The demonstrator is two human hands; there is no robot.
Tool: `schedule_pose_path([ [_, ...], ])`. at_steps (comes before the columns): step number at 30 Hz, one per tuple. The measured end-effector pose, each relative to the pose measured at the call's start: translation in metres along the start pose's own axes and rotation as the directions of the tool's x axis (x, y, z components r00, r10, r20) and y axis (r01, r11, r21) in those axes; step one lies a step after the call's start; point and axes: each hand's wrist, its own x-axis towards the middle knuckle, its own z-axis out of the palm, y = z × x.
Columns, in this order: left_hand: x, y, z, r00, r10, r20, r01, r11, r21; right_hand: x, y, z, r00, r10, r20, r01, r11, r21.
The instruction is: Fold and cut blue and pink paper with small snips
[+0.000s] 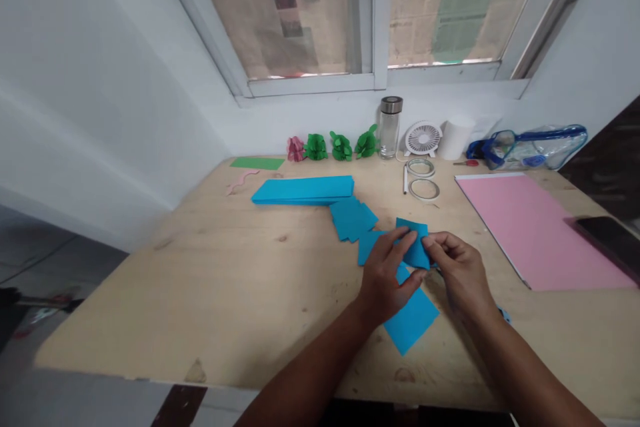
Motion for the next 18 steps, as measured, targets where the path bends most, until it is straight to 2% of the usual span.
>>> schedule_pose_path([
  [6, 0.005, -0.006, -0.011, 0.98, 0.027, 0.195, -0.045, 0.995, 0.088, -0.004, -0.01, -0.005, 0.995, 0.014, 0.094, -0.013, 1.0, -0.019],
  [14, 0.006, -0.006, -0.014, 0.961, -0.016, 0.276, 0.001, 0.998, 0.055, -0.001, -0.006, -0.012, 0.991, 0.031, 0.132, -0.02, 0.997, -0.081],
  [16, 0.005, -0.006, -0.013, 0.957, -0.031, 0.289, 0.012, 0.998, 0.067, 0.001, -0.01, -0.01, 0.995, -0.016, 0.1, 0.028, 0.992, -0.124],
  [18, 0.005, -0.007, -0.011, 0.955, -0.066, 0.29, 0.042, 0.995, 0.088, -0.002, -0.015, -0.013, 0.992, -0.127, 0.01, 0.126, 0.974, -0.187],
])
